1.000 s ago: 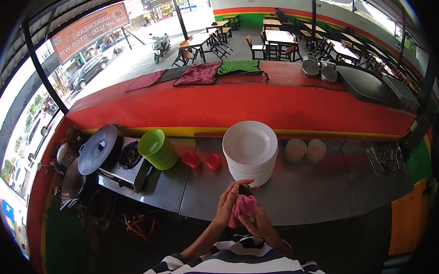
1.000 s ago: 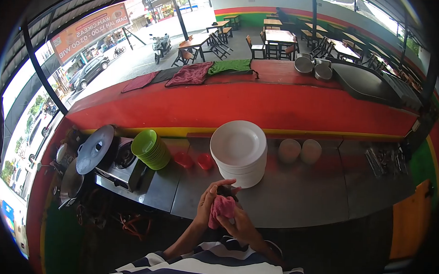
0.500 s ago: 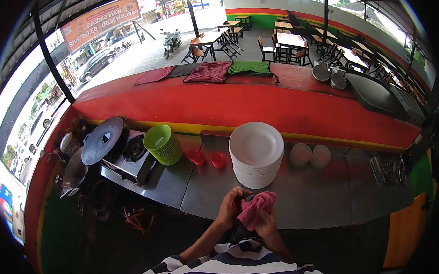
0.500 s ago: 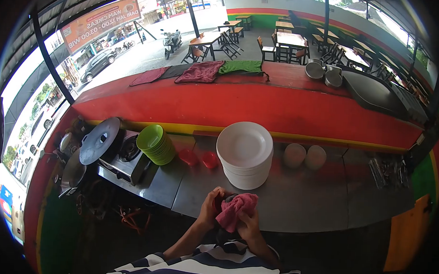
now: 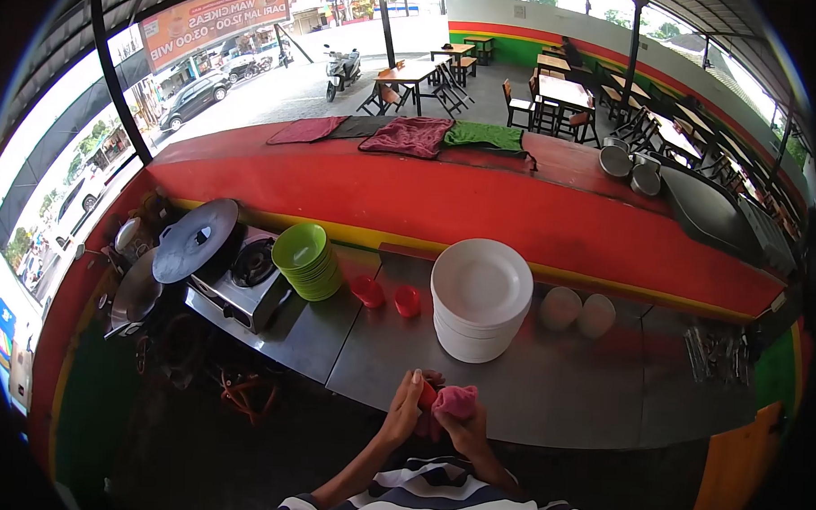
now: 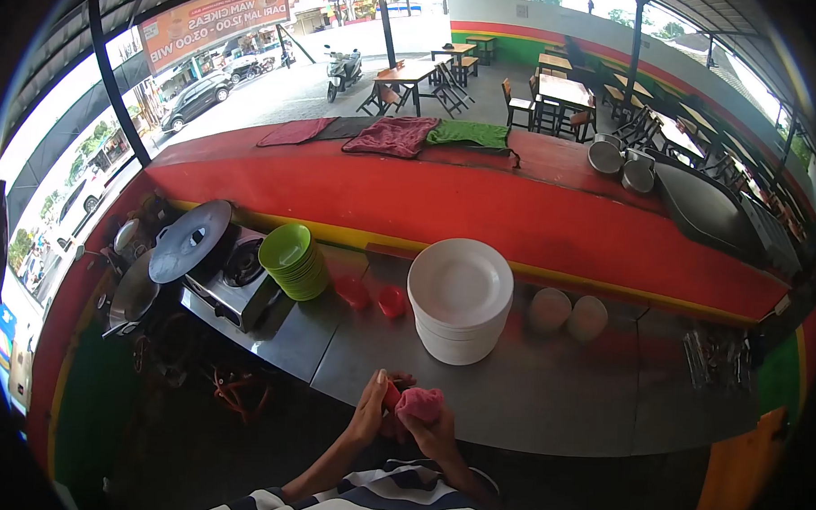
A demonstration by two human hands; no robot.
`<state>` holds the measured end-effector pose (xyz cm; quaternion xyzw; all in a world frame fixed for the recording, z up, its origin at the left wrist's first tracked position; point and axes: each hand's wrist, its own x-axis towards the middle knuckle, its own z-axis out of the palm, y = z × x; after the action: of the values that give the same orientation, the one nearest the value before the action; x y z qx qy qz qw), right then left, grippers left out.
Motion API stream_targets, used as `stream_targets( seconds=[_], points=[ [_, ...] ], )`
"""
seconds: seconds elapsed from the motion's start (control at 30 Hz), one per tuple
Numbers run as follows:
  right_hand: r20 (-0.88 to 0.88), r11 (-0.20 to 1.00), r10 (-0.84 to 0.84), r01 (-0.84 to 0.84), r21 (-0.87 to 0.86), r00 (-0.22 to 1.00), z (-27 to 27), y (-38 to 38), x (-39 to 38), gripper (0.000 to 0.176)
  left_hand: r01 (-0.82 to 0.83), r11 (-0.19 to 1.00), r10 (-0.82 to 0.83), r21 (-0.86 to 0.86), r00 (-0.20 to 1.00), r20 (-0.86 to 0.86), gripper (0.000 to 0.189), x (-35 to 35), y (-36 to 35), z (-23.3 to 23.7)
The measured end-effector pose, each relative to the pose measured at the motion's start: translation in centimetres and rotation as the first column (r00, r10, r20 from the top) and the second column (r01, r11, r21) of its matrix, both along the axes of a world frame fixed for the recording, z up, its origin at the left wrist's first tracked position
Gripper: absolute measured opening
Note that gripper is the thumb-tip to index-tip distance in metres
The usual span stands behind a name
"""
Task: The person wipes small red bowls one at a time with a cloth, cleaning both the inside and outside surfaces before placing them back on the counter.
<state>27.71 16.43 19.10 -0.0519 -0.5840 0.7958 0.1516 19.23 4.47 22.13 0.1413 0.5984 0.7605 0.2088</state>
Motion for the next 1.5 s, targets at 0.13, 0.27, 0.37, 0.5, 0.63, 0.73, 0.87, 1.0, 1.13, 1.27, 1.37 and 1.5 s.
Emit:
stream_targets(
  seconds=[0.13, 0.27, 0.37, 0.5, 0.63, 0.73, 0.87, 1.0, 1.13, 1.27, 1.37, 1.5],
  points=[
    [0.145, 0.943, -0.167, 0.201, -0.267, 0.975, -0.8, -0.1, -1.2, 0.027, -0.105, 0.956, 0.002, -0.274, 0.936, -0.351, 0.051, 0.5, -1.6, 0.0],
    [0.282, 0.906, -0.003, 0.122, -0.406, 0.960, -2.0, -0.2, -1.2, 0.030, -0.044, 0.893, -0.043, -0.447, 0.982, -0.183, 0.053, 1.6, -2.3, 0.0],
    [0.326, 0.958, 0.117, -0.020, -0.286, 0.938, -2.3, 0.6, -0.7, 0.035, 0.055, 0.837, -0.151, -0.545, 0.980, -0.133, 0.053, 1.1, -2.8, -1.3],
    [0.342, 0.916, 0.152, -0.002, -0.402, 0.928, -2.2, 1.1, -0.6, 0.037, -0.012, 0.870, -0.120, -0.492, 0.964, -0.237, 0.057, 1.6, -2.5, -3.1],
    [0.295, 0.791, -0.017, 0.194, -0.580, 0.955, -1.3, 0.5, -1.4, 0.039, -0.028, 0.946, 0.033, -0.323, 0.999, 0.010, 0.060, 2.1, -1.8, -3.6],
    [0.263, 0.839, -0.044, 0.178, -0.515, 0.964, -1.3, 0.3, -1.4, 0.044, -0.040, 0.956, 0.051, -0.291, 0.998, 0.033, 0.063, 2.2, -1.2, -2.9],
    [0.295, 0.920, 0.133, -0.007, -0.391, 0.946, -1.4, 1.4, -1.4, 0.044, 0.054, 0.945, -0.014, -0.324, 0.992, 0.124, 0.067, 0.8, -1.6, -4.2],
    [0.286, 0.945, 0.243, -0.159, -0.286, 0.927, -1.2, 2.7, -1.9, 0.041, 0.319, 0.860, -0.230, -0.399, 0.939, 0.255, 0.066, -2.0, -2.1, -2.5],
    [0.230, 0.918, 0.177, -0.076, -0.389, 0.957, -0.8, 3.0, -2.5, 0.043, 0.231, 0.922, -0.142, -0.311, 0.949, 0.283, 0.065, -2.1, -0.6, -1.8],
    [0.224, 0.861, 0.029, 0.089, -0.500, 0.974, -1.1, 3.0, -2.8, 0.044, -0.007, 0.980, 0.053, -0.199, 0.972, 0.228, 0.067, -0.6, 1.6, -2.8],
    [0.255, 0.867, 0.011, 0.117, -0.484, 0.967, -1.8, 2.4, -2.6, 0.042, 0.011, 0.957, 0.046, -0.290, 0.981, 0.190, 0.067, -0.6, 1.1, -3.6],
    [0.257, 0.920, 0.153, -0.042, -0.390, 0.954, -2.1, 3.0, -1.4, 0.042, 0.238, 0.828, -0.250, -0.508, 0.967, 0.045, 0.068, -1.6, 0.1, -4.3]
  ],
)
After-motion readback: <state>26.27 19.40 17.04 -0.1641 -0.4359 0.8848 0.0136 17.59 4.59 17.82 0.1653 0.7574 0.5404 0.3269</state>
